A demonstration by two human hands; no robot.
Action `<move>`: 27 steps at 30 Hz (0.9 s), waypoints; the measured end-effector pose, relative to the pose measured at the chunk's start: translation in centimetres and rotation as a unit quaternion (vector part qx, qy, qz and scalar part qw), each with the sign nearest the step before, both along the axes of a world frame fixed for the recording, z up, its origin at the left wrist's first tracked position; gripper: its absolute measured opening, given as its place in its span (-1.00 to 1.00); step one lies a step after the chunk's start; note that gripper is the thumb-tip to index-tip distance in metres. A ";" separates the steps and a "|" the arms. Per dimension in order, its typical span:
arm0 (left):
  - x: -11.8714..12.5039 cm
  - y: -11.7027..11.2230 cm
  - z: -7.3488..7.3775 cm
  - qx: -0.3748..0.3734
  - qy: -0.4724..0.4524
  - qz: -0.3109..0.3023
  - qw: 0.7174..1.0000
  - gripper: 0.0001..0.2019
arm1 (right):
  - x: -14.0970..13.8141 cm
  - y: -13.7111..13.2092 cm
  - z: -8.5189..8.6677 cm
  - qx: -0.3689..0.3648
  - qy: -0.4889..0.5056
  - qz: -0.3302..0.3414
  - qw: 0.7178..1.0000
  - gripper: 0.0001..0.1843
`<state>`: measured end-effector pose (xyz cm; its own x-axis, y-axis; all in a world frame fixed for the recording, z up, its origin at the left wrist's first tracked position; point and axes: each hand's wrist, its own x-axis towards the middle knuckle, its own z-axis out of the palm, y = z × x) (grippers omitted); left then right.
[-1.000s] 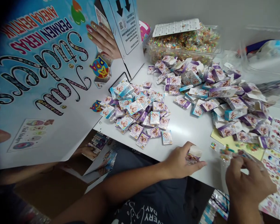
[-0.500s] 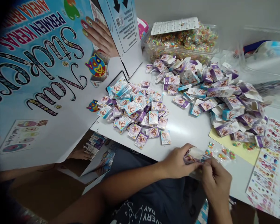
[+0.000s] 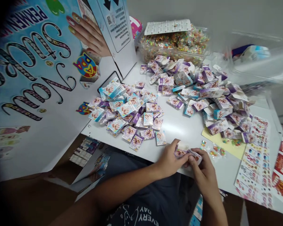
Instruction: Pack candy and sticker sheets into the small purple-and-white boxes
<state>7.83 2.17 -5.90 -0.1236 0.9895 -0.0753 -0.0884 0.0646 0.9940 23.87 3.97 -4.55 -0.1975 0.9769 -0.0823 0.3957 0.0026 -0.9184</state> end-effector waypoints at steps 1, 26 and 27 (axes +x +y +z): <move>0.0 0.0 0.0 0.002 0.003 -0.006 1.000 -0.70 | 0.1 0.0 -0.1 -0.014 0.014 0.004 1.000 -0.59; -0.3 0.2 0.8 0.021 0.099 -0.195 0.975 -0.89 | 0.2 -0.8 5.0 0.190 -0.235 0.165 0.939 -0.66; -0.3 0.2 0.7 0.028 0.103 -0.198 0.974 -0.89 | 0.1 -0.8 4.9 0.184 -0.236 0.165 0.940 -0.62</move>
<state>7.52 2.38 -5.17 0.2627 0.9643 -0.0340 0.1344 -0.0017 0.9909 23.93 3.15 0.40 -0.5201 0.8488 0.0945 0.6806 0.4788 -0.5546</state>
